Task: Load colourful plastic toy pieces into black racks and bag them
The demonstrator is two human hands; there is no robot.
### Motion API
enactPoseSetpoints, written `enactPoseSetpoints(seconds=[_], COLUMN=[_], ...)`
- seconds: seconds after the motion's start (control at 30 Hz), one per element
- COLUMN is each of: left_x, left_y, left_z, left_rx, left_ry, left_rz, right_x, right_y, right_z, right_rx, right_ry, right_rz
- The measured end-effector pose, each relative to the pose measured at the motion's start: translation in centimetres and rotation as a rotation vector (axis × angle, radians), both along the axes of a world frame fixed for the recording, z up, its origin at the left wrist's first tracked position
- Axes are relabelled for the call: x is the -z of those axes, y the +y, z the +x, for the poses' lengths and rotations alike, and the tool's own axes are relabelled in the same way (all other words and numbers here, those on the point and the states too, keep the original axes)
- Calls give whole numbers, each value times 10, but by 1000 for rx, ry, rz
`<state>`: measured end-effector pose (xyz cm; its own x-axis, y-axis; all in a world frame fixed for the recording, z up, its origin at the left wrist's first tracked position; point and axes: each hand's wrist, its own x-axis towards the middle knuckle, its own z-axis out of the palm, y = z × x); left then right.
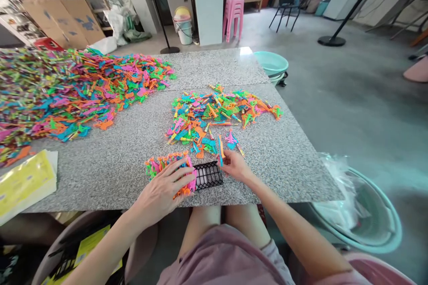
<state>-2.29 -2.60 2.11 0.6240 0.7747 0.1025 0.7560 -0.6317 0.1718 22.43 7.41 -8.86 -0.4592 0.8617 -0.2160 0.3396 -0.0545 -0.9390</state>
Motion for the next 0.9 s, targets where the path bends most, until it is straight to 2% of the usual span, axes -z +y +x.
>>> enactPoseSetpoints(seconds=[0.13, 0.3, 0.43, 0.53, 0.67, 0.8, 0.83, 0.9], left_x=[4, 5, 3, 2, -1, -4, -4, -2], left_y=[-1, -3, -3, -3, 2, 6, 6, 5], left_z=[-2, -4, -3, -1, 4, 4, 3, 1], left_rx=[-10, -21, -17, 9, 78, 109, 102, 90], left_ry=[21, 41, 56, 70, 94, 143, 153, 159], left_rz=[23, 37, 40, 96, 175, 89, 75, 68], right_x=[-2, -8, -10, -16, -23, -22, -22, -21], right_y=[-5, -5, -3, 2, 5, 0, 0, 4], right_z=[-33, -65, -73, -75, -84, -77, -68, -40], right_rx=[12, -30, -166, -286, -403, -373, -335, -135], right_ry=[102, 34, -189, -274, -334, -323, -297, -311], right_rz=[56, 271, 427, 510, 523, 535, 560, 582])
